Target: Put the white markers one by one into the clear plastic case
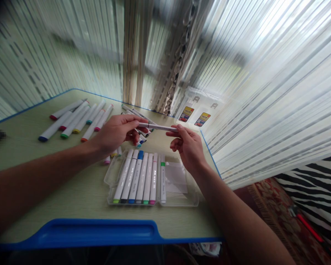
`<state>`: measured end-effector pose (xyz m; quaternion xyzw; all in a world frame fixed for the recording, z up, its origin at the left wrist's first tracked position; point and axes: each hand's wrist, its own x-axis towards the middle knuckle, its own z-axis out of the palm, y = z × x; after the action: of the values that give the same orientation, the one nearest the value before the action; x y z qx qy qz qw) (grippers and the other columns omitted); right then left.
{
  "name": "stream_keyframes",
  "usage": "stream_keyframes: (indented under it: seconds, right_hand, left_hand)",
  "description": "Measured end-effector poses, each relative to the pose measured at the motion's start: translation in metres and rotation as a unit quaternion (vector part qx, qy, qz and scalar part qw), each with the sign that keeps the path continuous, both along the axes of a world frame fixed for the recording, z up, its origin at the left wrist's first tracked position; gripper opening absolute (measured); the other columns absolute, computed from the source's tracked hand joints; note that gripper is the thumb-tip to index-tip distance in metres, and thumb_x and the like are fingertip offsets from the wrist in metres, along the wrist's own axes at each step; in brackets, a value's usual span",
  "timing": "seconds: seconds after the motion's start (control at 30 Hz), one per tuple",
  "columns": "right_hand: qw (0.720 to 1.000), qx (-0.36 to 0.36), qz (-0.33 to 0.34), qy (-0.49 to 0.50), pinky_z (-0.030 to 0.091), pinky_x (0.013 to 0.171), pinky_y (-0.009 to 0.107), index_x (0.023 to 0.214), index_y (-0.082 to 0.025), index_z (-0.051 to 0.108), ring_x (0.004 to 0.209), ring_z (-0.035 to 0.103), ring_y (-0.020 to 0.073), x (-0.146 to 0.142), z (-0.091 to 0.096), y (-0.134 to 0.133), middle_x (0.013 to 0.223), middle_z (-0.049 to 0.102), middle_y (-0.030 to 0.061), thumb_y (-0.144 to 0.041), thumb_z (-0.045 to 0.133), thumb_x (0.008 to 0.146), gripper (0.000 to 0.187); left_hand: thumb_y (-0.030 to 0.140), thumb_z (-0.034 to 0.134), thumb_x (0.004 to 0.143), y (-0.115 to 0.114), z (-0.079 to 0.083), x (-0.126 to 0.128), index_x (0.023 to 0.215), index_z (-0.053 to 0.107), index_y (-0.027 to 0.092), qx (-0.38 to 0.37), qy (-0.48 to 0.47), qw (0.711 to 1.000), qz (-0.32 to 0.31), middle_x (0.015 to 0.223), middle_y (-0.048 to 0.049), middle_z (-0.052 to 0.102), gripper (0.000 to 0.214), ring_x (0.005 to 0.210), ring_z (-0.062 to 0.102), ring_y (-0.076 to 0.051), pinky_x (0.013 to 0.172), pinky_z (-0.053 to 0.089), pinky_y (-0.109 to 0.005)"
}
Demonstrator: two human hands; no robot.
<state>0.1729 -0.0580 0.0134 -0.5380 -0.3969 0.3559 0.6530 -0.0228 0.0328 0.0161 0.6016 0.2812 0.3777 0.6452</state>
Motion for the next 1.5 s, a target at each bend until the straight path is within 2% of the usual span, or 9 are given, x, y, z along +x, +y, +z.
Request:
stream_keyframes:
  seconds: [0.23,0.57,0.73,0.93,1.1,1.23,1.33,1.5]
  right_hand:
    - [1.000,0.003,0.002,-0.015,0.041,0.040,0.021,0.089,-0.016,0.072,0.043,0.057,0.0068,0.000,-0.001,0.000,0.079,0.076,0.0046,-0.043,0.076,0.083,0.028]
    - [0.997,-0.007,0.021,-0.070,0.040,0.039,0.020,0.077,-0.016,0.071,0.043,0.055,0.0070,-0.006,0.000,-0.002,0.067,0.072,0.0023,-0.041,0.087,0.072,0.030]
    - [0.991,-0.038,0.059,-0.115,0.043,0.040,0.021,0.076,-0.015,0.072,0.041,0.056,0.0083,-0.011,0.001,-0.005,0.061,0.069,0.0013,-0.042,0.089,0.068,0.034]
    - [0.980,-0.077,0.094,-0.159,0.039,0.037,0.021,0.072,-0.013,0.072,0.041,0.052,0.0077,-0.016,0.005,-0.008,0.060,0.069,0.0024,-0.050,0.092,0.060,0.043]
    - [0.979,-0.080,0.094,-0.161,0.037,0.036,0.020,0.071,-0.013,0.073,0.040,0.051,0.0076,-0.018,0.006,-0.010,0.059,0.067,0.0020,-0.050,0.092,0.059,0.044]
    - [0.983,-0.074,0.087,-0.141,0.039,0.037,0.020,0.072,-0.014,0.074,0.041,0.052,0.0079,-0.017,0.004,-0.009,0.060,0.069,0.0029,-0.045,0.093,0.061,0.039]
    - [0.989,-0.065,0.081,-0.104,0.041,0.039,0.020,0.077,-0.014,0.075,0.043,0.054,0.0076,-0.014,0.001,-0.008,0.066,0.072,0.0044,-0.040,0.090,0.069,0.031]
    - [0.996,-0.041,0.073,-0.044,0.041,0.040,0.019,0.081,-0.017,0.077,0.044,0.054,0.0067,-0.010,0.001,-0.008,0.074,0.075,0.0055,-0.034,0.085,0.076,0.020]
  left_hand:
    - [0.015,0.055,0.095,-0.002,0.001,-0.001,0.102,0.070,0.009,0.061,0.031,0.998,0.011,0.082,-0.0078,0.074,0.017,0.049,0.058,-0.007,0.047,0.049,-0.022]
    - [0.022,0.066,0.089,-0.001,-0.002,-0.004,0.095,0.070,0.010,0.131,0.066,0.989,-0.008,0.073,-0.0043,0.068,0.014,0.052,0.057,-0.008,0.049,0.049,-0.021]
    - [0.031,0.069,0.087,-0.003,-0.005,-0.006,0.094,0.075,0.009,0.206,0.115,0.971,-0.040,0.074,-0.0055,0.070,0.023,0.055,0.058,-0.010,0.050,0.045,-0.021]
    - [0.033,0.070,0.086,-0.007,-0.008,-0.004,0.090,0.079,0.012,0.286,0.118,0.949,-0.068,0.082,-0.0074,0.076,0.024,0.069,0.064,-0.013,0.059,0.046,-0.022]
    - [0.035,0.069,0.087,-0.007,-0.009,-0.004,0.094,0.079,0.012,0.288,0.106,0.949,-0.073,0.087,-0.0086,0.077,0.026,0.078,0.068,-0.016,0.064,0.049,-0.023]
    - [0.031,0.069,0.088,-0.007,-0.009,-0.004,0.095,0.078,0.011,0.279,0.111,0.952,-0.060,0.089,-0.0092,0.076,0.024,0.067,0.063,-0.013,0.056,0.046,-0.021]
    - [0.024,0.061,0.092,-0.007,-0.007,-0.002,0.098,0.075,0.010,0.240,0.102,0.964,-0.054,0.085,-0.0082,0.075,0.021,0.057,0.058,-0.009,0.052,0.044,-0.020]
    - [0.020,0.048,0.099,-0.008,-0.004,0.000,0.106,0.068,0.009,0.144,0.062,0.986,-0.053,0.085,-0.0072,0.072,0.024,0.053,0.057,-0.007,0.050,0.048,-0.019]
